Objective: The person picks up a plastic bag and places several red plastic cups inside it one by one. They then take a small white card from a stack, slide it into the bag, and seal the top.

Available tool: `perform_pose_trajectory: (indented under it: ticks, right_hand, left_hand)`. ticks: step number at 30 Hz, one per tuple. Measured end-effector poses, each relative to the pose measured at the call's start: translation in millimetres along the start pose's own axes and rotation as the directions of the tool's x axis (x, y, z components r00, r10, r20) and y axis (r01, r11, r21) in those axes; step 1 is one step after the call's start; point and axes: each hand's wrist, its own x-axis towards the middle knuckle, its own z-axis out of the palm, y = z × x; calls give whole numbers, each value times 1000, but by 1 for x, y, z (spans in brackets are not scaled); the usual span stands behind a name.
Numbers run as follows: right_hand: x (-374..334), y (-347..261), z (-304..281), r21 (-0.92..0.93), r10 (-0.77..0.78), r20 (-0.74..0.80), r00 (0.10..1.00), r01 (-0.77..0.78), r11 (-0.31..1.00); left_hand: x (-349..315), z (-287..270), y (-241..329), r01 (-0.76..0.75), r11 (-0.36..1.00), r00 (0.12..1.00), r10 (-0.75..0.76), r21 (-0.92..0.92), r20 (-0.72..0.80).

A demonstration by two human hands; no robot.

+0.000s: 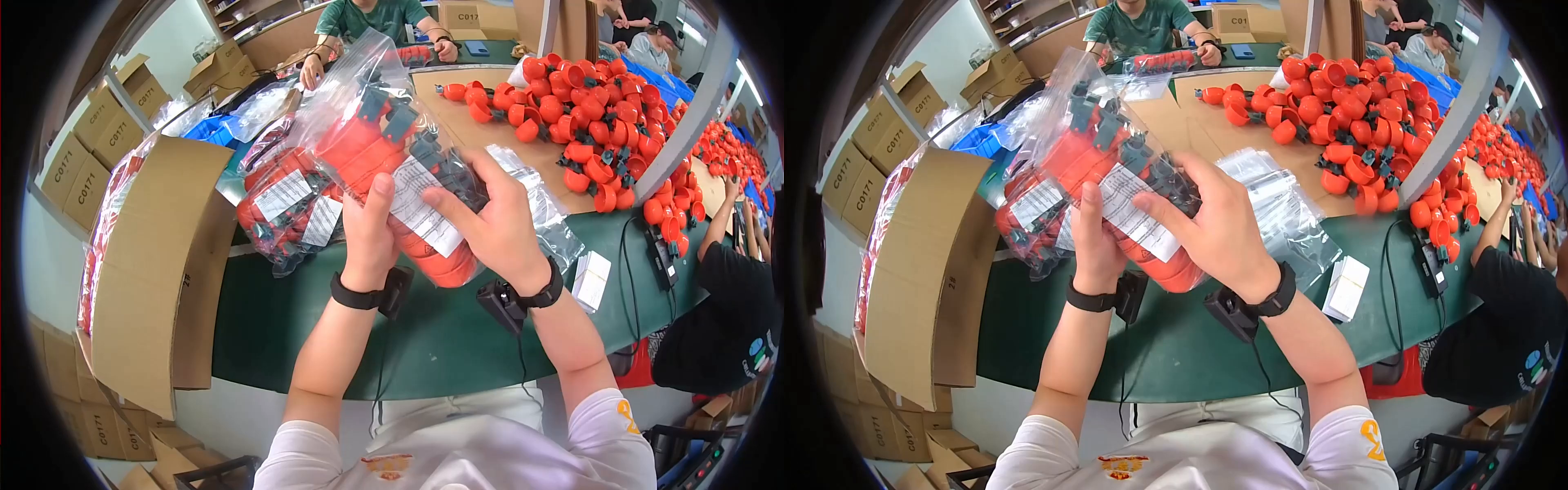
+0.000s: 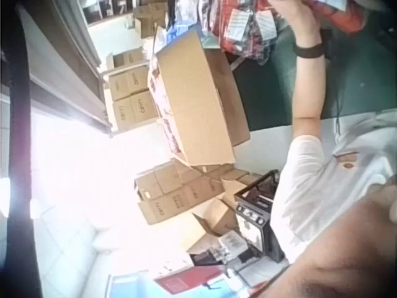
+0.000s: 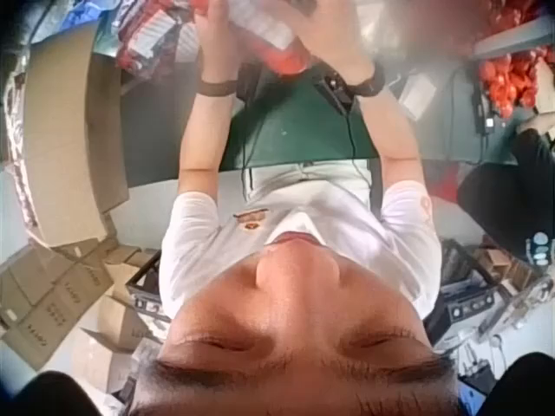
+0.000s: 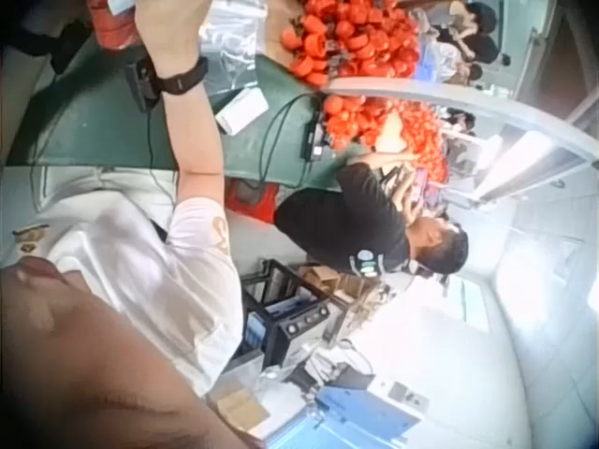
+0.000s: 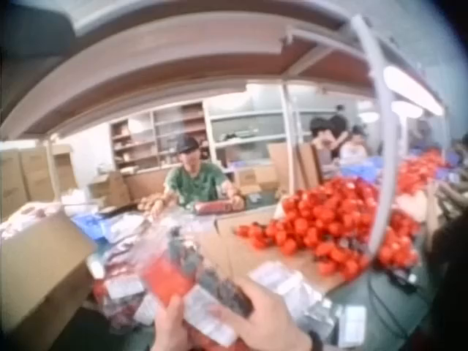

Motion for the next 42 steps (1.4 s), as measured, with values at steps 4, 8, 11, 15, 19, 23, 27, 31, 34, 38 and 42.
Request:
perform_pose_trajectory:
  ticks: [4, 8, 11, 15, 19, 23, 27, 31, 34, 38, 42]
  right_hand:
    - [5, -5, -5, 171, 142, 12, 990, -142, 975]
    - [12, 8, -27, 319, 286, 76, 955, -295, 901]
    - [15, 7, -29, 329, 342, 139, 929, -369, 869]
    - [9, 3, -18, 205, 331, 198, 923, -369, 906]
    - [4, 12, -6, -35, 232, 121, 965, -229, 973]
    - [3, 21, 3, 9, 166, 47, 985, -166, 986]
    - [10, 13, -15, 44, 245, -37, 969, -243, 969]
    - [11, 14, -17, 144, 155, -151, 976, -133, 981]
    - [6, 0, -24, 175, 239, -19, 971, -233, 957]
    - [9, -12, -47, 262, 175, -20, 984, -164, 951]
    - [11, -21, -68, 262, 167, -117, 979, -132, 956]
  left_hand:
    - [9, 0, -1, -111, 982, 989, 124, 155, -80]
    - [14, -2, 6, -22, 992, 988, 41, 124, -150]
    - [20, -13, 11, -21, 999, 987, 25, 29, -161]
    - [18, -12, 15, 1, 998, 984, 10, 62, -180]
    - [18, -11, 2, 9, 991, 981, 18, 137, -195]
    - [17, -10, -1, -1, 996, 987, 15, 87, -159]
    - [10, -2, 11, 151, 989, 988, -151, 7, 32]
    - [4, 19, 24, 223, 962, 969, -236, 155, 72]
    - [2, 22, 30, 144, 955, 983, -169, 260, 75]
    - [12, -3, 76, -136, 887, 986, 165, 441, -29]
    - [47, -47, 143, -117, 652, 978, 208, 749, -29]
